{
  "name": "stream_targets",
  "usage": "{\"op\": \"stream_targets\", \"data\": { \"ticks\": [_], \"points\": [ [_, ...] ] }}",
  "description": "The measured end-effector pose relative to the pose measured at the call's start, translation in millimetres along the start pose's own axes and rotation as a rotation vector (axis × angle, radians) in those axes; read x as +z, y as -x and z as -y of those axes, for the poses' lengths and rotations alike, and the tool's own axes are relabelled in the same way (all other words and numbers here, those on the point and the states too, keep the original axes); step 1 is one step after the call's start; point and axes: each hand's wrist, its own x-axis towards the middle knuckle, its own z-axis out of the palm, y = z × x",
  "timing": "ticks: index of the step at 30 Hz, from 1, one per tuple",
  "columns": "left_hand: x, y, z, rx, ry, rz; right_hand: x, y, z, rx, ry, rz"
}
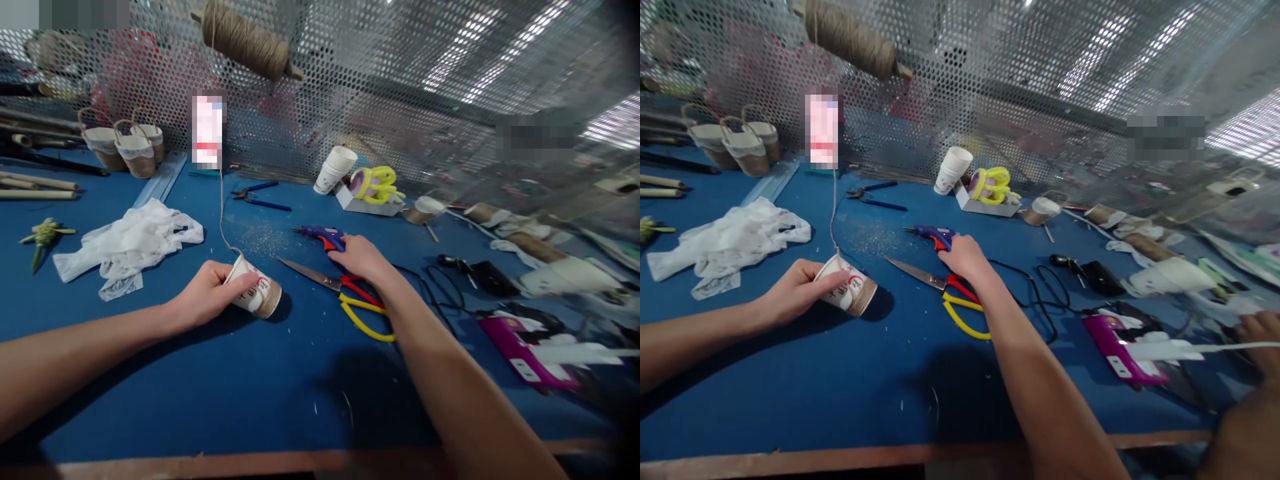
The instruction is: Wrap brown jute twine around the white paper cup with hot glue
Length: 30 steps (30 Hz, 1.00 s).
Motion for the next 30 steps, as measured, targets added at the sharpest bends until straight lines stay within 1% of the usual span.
{"op": "stream_targets", "data": {
  "ticks": [2, 5, 7, 10, 11, 12, 13, 14, 17, 19, 20, 22, 27, 30],
  "points": [
    [-0.7, -0.2, 1.3, 0.019, -0.044, 0.004, 5.4, -7.0, -7.2, 0.031, -0.011, -0.001],
    [-1.4, -0.3, 2.4, 0.027, -0.068, -0.003, 5.0, -4.6, -5.5, 0.063, -0.065, -0.035],
    [-1.8, -0.6, 2.5, 0.027, -0.073, -0.031, -1.4, 5.3, 1.1, 0.074, -0.126, -0.069],
    [-2.1, -0.9, 2.1, 0.042, -0.099, -0.070, -15.5, 31.2, 12.5, 0.047, -0.278, -0.078],
    [-2.1, -0.8, 1.9, 0.049, -0.110, -0.073, -20.3, 41.5, 15.6, 0.025, -0.364, -0.033],
    [-2.0, -0.4, 1.6, 0.058, -0.122, -0.073, -24.6, 52.0, 18.4, 0.027, -0.551, 0.046],
    [-1.9, 0.1, 1.3, 0.067, -0.134, -0.073, -28.1, 62.0, 20.9, 0.041, -0.656, 0.158],
    [-1.8, 0.7, 0.9, 0.075, -0.144, -0.074, -30.8, 71.1, 23.3, 0.038, -0.694, 0.232],
    [-1.8, 2.5, -0.1, 0.095, -0.170, -0.100, -32.9, 91.4, 31.2, -0.007, -0.672, 0.372],
    [-2.2, 2.9, -0.6, 0.118, -0.197, -0.136, -29.5, 99.2, 35.9, -0.063, -0.681, 0.451],
    [-2.5, 2.8, -0.7, 0.130, -0.215, -0.155, -26.8, 101.9, 37.2, -0.089, -0.688, 0.467],
    [-3.1, 2.2, -0.7, 0.152, -0.248, -0.184, -20.5, 106.3, 36.2, -0.129, -0.649, 0.445],
    [-3.5, -0.2, -2.1, 0.154, -0.270, -0.198, -10.0, 116.9, 23.4, -0.171, -0.403, 0.254],
    [-2.7, -1.0, -3.8, 0.130, -0.261, -0.208, -10.7, 121.3, 24.9, -0.238, -0.351, 0.225]
  ]
}}
